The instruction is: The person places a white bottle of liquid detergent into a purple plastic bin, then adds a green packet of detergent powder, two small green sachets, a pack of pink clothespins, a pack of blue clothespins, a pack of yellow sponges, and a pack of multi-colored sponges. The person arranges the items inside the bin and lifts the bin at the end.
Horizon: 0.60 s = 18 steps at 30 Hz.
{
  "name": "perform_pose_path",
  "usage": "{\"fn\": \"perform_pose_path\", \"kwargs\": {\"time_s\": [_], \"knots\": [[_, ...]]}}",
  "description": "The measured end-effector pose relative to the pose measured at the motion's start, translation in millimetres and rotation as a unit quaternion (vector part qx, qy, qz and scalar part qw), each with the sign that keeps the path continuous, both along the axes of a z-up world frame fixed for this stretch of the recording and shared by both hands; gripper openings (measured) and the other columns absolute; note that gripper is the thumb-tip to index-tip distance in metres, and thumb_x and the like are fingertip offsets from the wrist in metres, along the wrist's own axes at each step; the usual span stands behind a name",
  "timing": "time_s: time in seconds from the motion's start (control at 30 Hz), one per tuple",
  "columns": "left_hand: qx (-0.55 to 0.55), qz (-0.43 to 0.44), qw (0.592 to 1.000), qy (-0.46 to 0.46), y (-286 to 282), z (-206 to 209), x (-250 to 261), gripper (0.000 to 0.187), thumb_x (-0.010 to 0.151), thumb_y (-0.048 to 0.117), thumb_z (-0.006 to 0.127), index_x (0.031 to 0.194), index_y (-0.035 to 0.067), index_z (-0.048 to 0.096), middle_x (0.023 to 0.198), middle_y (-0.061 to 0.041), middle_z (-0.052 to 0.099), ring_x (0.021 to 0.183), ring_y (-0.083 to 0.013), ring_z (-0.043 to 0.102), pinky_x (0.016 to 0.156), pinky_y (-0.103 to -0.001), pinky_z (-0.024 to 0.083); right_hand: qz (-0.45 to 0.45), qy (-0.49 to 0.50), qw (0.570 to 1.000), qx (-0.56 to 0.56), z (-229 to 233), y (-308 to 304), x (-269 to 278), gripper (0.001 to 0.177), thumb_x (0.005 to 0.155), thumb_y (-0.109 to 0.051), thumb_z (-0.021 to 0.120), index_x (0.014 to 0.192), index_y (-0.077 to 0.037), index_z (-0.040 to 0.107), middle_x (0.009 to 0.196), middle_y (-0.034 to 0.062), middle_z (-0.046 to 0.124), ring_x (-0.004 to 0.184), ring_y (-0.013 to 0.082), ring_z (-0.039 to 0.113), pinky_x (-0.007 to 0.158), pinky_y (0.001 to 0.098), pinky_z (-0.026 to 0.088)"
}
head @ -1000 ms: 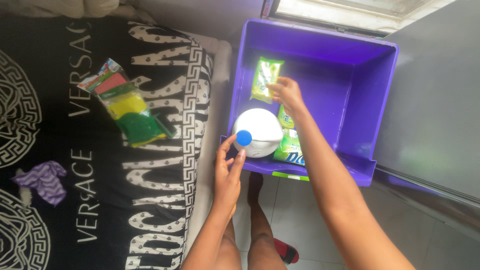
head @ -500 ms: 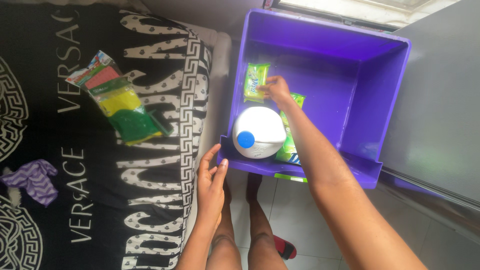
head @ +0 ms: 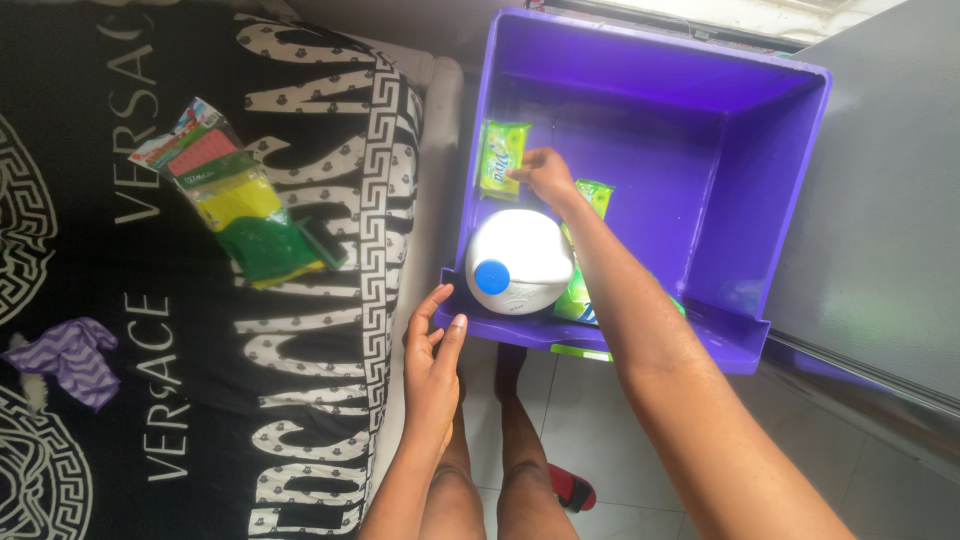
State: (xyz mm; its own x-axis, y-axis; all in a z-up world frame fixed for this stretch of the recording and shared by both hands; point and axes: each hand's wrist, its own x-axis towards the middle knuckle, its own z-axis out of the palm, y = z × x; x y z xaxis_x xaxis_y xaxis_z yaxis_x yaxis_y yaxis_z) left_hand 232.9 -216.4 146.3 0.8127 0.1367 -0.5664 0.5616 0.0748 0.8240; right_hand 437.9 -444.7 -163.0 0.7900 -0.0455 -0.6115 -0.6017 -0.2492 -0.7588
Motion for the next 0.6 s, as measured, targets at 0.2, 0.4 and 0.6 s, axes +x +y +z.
{"fn": "perform_pose_path", "kwargs": {"time_s": [0.2, 0.4, 0.6], "knots": [[-0.003, 0.002, 1.000, 0.009, -1, 0, -3, 0.044, 0.097, 0.021, 0.062, 0.140, 0.013, 0.057, 0.151, -0.002, 0.054, 0.123, -0.0134, 0.052, 0.109, -0.032, 0.036, 0.046, 0.033, 0.995, -0.081, 21, -3, -6, 0.063, 0.087, -0.032, 0.080, 0.136, 0.001, 0.059, 0.132, 0.0186, 0.067, 0.119, 0.0265, 0.064, 0.103, 0.0373, 0.049], [0.013, 0.002, 1.000, 0.019, -1, 4, -4, 0.043, 0.097, 0.022, 0.062, 0.138, 0.015, 0.059, 0.150, -0.002, 0.054, 0.121, -0.0132, 0.051, 0.108, -0.033, 0.037, -0.043, -0.012, 0.997, -0.066, 86, -2, -9, 0.060, 0.088, -0.029, 0.077, 0.138, -0.002, 0.058, 0.134, 0.0180, 0.066, 0.124, 0.0278, 0.064, 0.102, 0.0380, 0.051], [0.002, -0.003, 1.000, 0.010, 8, 1, -9, 0.042, 0.098, 0.022, 0.061, 0.139, 0.015, 0.058, 0.148, -0.001, 0.058, 0.122, -0.0138, 0.052, 0.110, -0.033, 0.033, -0.143, -0.208, 0.967, -0.018, 209, 23, -56, 0.040, 0.096, -0.018, 0.070, 0.131, -0.001, 0.063, 0.127, 0.0146, 0.071, 0.121, 0.0230, 0.068, 0.102, 0.0346, 0.055]]}}
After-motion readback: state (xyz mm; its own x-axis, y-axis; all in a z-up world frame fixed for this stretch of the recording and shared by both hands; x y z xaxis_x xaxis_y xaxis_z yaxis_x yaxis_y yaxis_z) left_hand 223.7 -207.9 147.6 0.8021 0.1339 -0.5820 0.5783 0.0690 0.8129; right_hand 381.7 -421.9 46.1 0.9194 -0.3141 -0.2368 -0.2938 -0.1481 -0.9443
